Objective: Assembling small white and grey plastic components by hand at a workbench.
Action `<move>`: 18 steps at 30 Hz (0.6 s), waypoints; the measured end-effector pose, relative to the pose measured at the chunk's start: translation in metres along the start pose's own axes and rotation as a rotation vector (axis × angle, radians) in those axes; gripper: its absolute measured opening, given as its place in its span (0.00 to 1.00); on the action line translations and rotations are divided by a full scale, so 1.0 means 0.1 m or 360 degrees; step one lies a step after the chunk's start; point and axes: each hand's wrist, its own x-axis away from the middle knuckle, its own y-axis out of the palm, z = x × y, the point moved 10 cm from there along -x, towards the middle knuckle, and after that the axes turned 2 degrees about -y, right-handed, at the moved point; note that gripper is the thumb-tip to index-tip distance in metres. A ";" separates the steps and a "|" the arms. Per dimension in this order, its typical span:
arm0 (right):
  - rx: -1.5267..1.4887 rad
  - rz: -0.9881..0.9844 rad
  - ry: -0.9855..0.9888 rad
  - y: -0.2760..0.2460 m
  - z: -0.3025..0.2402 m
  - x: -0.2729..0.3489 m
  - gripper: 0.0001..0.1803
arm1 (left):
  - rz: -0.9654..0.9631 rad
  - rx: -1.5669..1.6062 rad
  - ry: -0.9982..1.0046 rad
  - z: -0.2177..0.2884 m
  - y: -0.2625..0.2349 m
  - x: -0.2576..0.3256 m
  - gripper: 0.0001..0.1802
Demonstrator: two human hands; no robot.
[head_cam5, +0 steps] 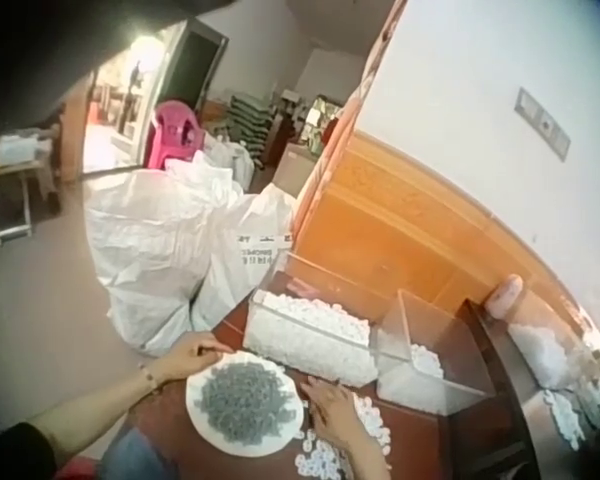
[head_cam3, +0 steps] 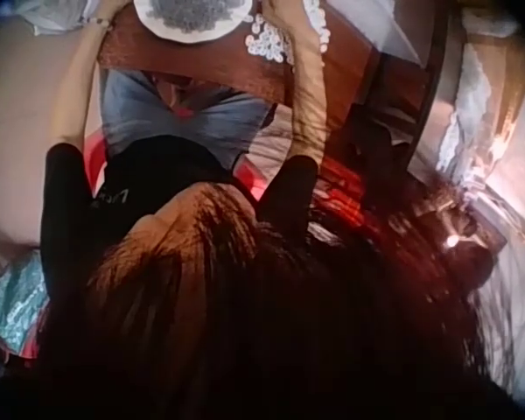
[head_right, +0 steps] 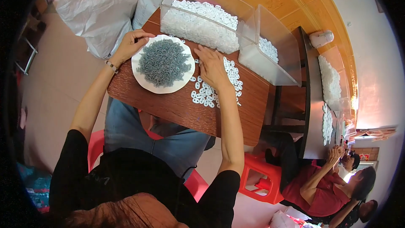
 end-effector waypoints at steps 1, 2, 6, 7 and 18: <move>0.0007 -0.0078 -0.0004 0.06 0.00 0.04 0.22 | 0.0006 -0.0007 -0.0018 -0.01 0.00 0.00 0.11; 0.0015 -0.0158 -0.0007 0.11 0.01 0.09 0.22 | 0.0011 -0.0013 -0.0036 -0.01 0.00 0.00 0.11; 0.0015 -0.0194 0.0039 0.00 -0.02 0.36 0.22 | 0.0063 0.0072 0.0011 0.01 -0.02 -0.02 0.10; 0.0049 -0.0210 0.0067 -0.03 -0.03 0.42 0.22 | 0.0072 0.0048 0.0029 0.01 -0.04 -0.02 0.10; 0.0107 0.0224 0.0273 -0.33 -0.15 0.28 0.11 | 0.0163 -0.0044 0.0127 0.07 -0.08 -0.02 0.11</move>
